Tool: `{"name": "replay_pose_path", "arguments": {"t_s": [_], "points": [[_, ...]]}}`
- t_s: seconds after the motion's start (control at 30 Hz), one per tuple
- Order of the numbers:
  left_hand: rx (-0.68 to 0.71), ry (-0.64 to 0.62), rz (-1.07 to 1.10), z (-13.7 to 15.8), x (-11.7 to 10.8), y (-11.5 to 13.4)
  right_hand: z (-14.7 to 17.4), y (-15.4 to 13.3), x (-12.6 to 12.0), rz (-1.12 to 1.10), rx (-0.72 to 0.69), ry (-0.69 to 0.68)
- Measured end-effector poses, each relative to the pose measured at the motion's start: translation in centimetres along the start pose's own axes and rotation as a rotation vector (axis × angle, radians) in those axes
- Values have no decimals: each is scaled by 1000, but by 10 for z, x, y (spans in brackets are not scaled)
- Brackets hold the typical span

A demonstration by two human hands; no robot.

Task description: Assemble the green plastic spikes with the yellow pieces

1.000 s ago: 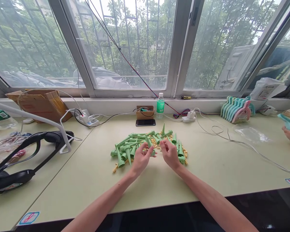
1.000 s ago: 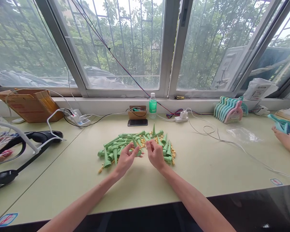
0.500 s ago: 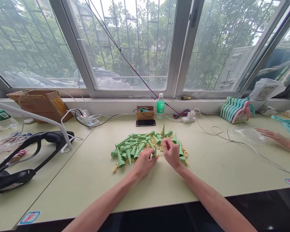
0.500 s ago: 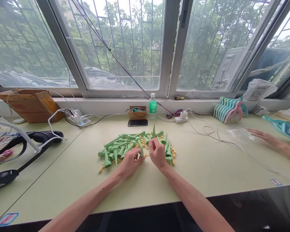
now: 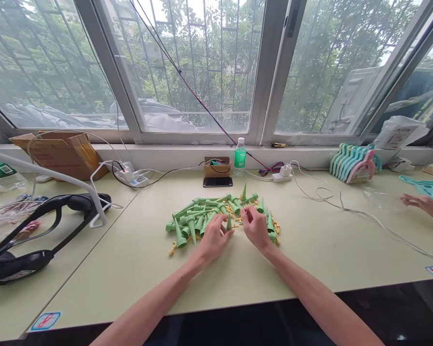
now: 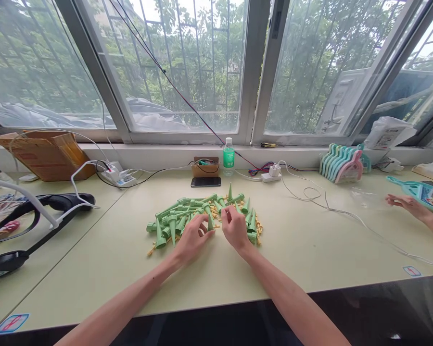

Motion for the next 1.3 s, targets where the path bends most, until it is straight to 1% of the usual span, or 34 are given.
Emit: {"name": "replay_pose_path", "arguments": {"t_s": [0.1,0.27,0.4,0.53,0.67,0.77,0.93,1.1,1.3], "points": [[3,17,59,-2,-4,3,0,-1,0,5,-1,-6],[38,141,75,-4,-22,11,0,-1,2,20,-4,-32],[54,179,73,-4,-27,14,1,2,8,36,-9,-83],[55,143,75,-4,-20,11,2,4,18,65,-61,-167],[37,86,75,-2,-11,6,6,8,34,102,-95,-321],[13,49,79,-1,-7,4,9,11,42,124,-94,-396],[0,22,69,-1,-5,2,11,14,46,144,-88,-437],[17,12,62,-1,-2,1,12,18,48,168,-68,-454],[23,-3,27,-2,0,-1,15,23,54,178,-73,-518]]}}
Point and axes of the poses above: each hand's wrist, its own z-axis away from the middle knuckle, its own x-axis out of the palm, y = z × x, the point moved 9 cm from there along -z, towards the middle knuckle, and after that the axes turned 2 degrees about -z, right-handed, at the moved point
